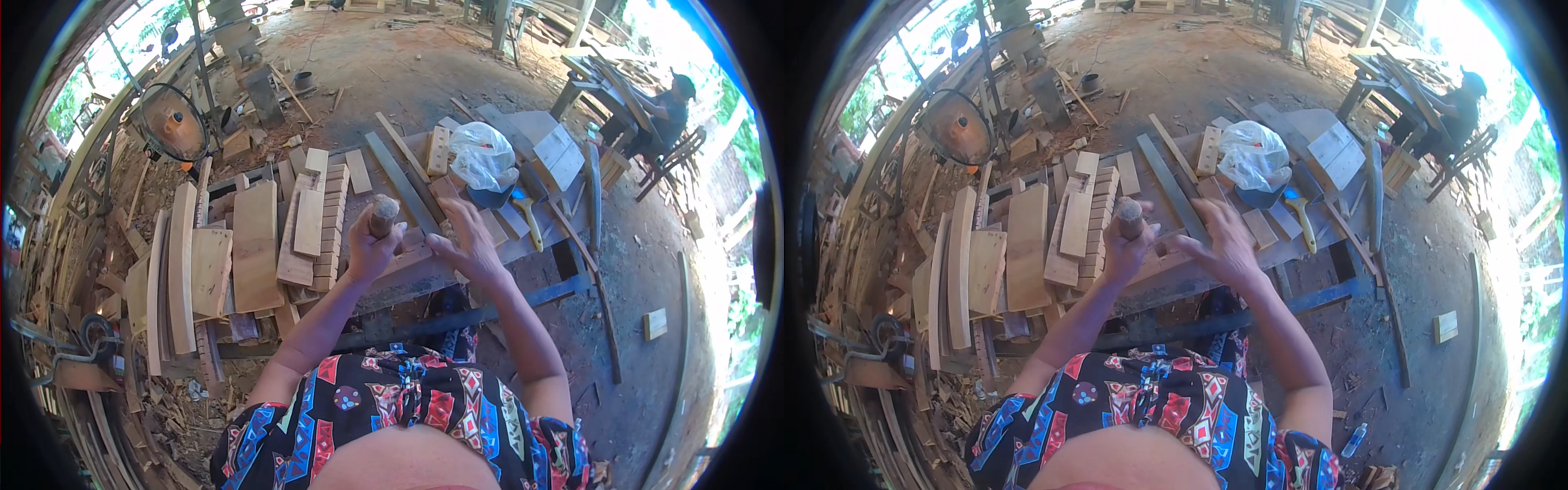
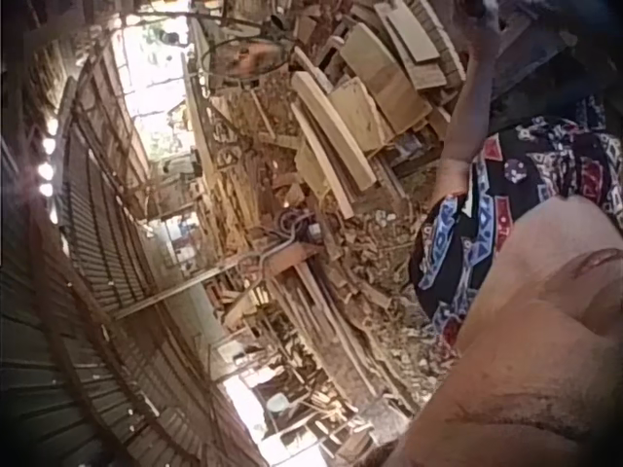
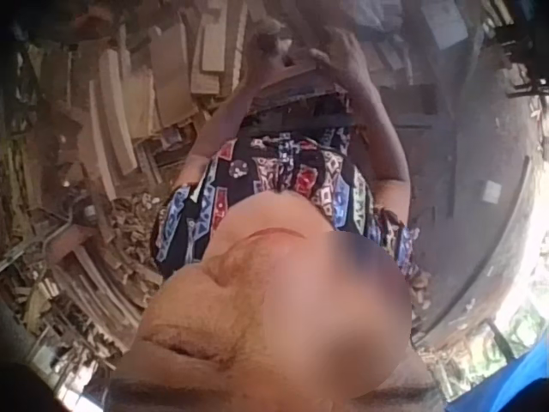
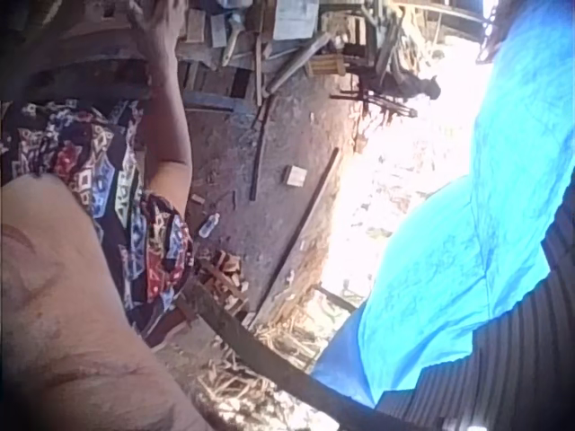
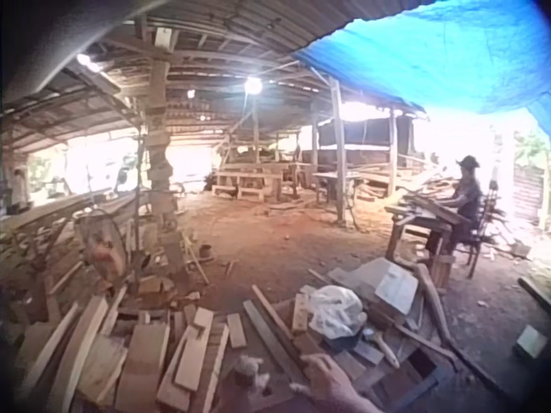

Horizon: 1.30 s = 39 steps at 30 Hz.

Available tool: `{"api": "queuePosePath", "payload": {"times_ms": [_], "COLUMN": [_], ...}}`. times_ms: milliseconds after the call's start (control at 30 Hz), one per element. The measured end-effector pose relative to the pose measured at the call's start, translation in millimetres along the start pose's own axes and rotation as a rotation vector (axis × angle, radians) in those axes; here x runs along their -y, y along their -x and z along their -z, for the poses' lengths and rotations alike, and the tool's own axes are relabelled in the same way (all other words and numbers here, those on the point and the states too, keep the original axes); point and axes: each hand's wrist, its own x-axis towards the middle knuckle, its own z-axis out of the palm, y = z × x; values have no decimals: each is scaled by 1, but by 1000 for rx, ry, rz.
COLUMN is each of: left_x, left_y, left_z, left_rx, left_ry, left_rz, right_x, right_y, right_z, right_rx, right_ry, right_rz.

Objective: The person carves a wooden board with a chisel, striking the chisel with a wooden mallet to shape the wood and create wood scraps.

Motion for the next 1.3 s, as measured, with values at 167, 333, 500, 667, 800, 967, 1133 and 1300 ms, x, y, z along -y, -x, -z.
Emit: {"api": "queuePosePath", "payload": {"times_ms": [167, 333, 500, 667, 800, 967, 1133, 1300], "left_x": [3, 0, -5, 5, 9, 1, 5, 7], "left_y": [-1, -1, 1, -2, -1, 0, 1, 0], "left_z": [-4, -12, -10, -11, -4, -12, -12, -7], "left_rx": [18, 122, 113, 82, 129, 185, 196, 181], "left_ry": [74, -10, 84, 43, -48, 22, 144, 11], "left_rz": [-42, -137, -17, -59, -84, -50, 30, -52], "right_x": [-41, -68, -55, -66, 0, 48, 40, 76], "right_y": [59, 58, 58, 60, 40, 32, 39, 37], "right_z": [-21, -33, -26, -1, 65, 69, 81, 116], "right_rx": [145, 25, 151, 51, -297, -647, 152, -296], "right_ry": [483, 373, 403, 228, -411, -727, -149, -836], "right_rz": [-341, -464, -576, -601, -435, 2, -259, -212]}}
